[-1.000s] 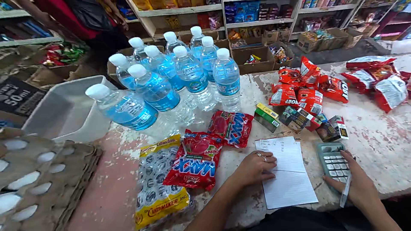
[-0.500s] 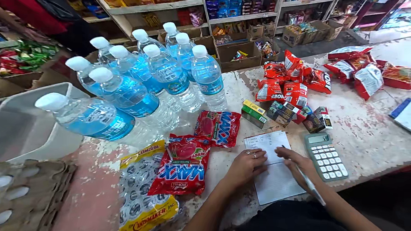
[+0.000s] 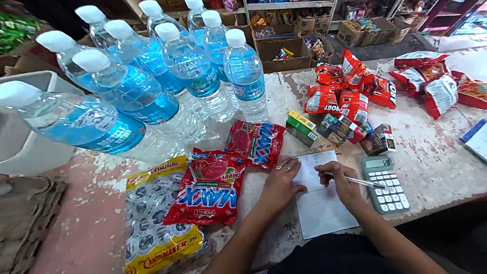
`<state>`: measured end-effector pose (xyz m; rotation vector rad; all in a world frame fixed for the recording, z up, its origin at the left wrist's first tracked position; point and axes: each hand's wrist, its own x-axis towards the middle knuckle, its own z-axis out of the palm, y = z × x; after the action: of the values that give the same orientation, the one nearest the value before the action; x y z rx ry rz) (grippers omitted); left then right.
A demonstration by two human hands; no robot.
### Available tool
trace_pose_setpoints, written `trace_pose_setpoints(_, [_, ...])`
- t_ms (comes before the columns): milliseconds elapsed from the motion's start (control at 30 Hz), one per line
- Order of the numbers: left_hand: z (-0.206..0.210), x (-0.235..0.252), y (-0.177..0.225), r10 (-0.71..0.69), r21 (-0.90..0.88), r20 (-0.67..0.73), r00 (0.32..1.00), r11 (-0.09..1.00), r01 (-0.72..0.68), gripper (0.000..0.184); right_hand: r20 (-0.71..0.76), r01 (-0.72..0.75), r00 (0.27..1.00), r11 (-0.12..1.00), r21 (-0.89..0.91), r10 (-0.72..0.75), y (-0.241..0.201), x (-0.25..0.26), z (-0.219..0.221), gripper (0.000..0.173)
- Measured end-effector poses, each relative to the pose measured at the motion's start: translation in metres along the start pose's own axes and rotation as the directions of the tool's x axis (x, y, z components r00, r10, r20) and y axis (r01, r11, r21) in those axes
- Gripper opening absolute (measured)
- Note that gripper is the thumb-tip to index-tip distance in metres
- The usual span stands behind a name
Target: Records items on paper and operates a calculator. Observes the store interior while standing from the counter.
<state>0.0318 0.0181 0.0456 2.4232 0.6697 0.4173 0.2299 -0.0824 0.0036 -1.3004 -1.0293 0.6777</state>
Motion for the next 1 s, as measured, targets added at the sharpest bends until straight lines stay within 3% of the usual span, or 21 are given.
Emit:
trace_pose_setpoints(167, [0.007, -0.001, 0.008, -0.065, 0.026, -0.060, 0.996, 0.997, 0.067, 0.077, -0.032, -0.205, 0.977, 0.974, 0.095, 0.209, 0.009, 0.001, 0.008, 0.047])
trace_pose_setpoints(267, [0.000, 0.000, 0.002, -0.068, -0.007, -0.076, 0.995, 0.998, 0.068, 0.064, -0.025, -0.226, 0.973, 0.972, 0.071, 0.228, 0.014, -0.002, -0.001, 0.047])
trace_pose_setpoints(367, [-0.003, 0.000, 0.001, -0.091, -0.008, 0.011, 0.996, 0.996, 0.092, 0.055, -0.040, -0.244, 0.968, 0.968, 0.053, 0.247, 0.008, 0.001, 0.000, 0.037])
trace_pose_setpoints(500, [-0.007, 0.001, 0.001, -0.090, 0.011, 0.074, 0.993, 0.996, 0.090, 0.059, -0.044, -0.150, 0.987, 0.986, 0.071, 0.153, -0.008, 0.013, 0.013, 0.021])
trace_pose_setpoints(767, [-0.009, 0.002, -0.002, -0.132, -0.007, 0.137, 0.982, 0.991, 0.134, 0.062, 0.094, 0.139, 0.987, 0.988, -0.066, -0.132, 0.035, 0.015, 0.032, 0.029])
trace_pose_setpoints(1000, [-0.009, 0.003, -0.004, -0.150, 0.002, 0.164, 0.975, 0.988, 0.151, 0.063, 0.106, 0.173, 0.982, 0.972, -0.156, -0.158, 0.042, 0.015, 0.031, 0.030])
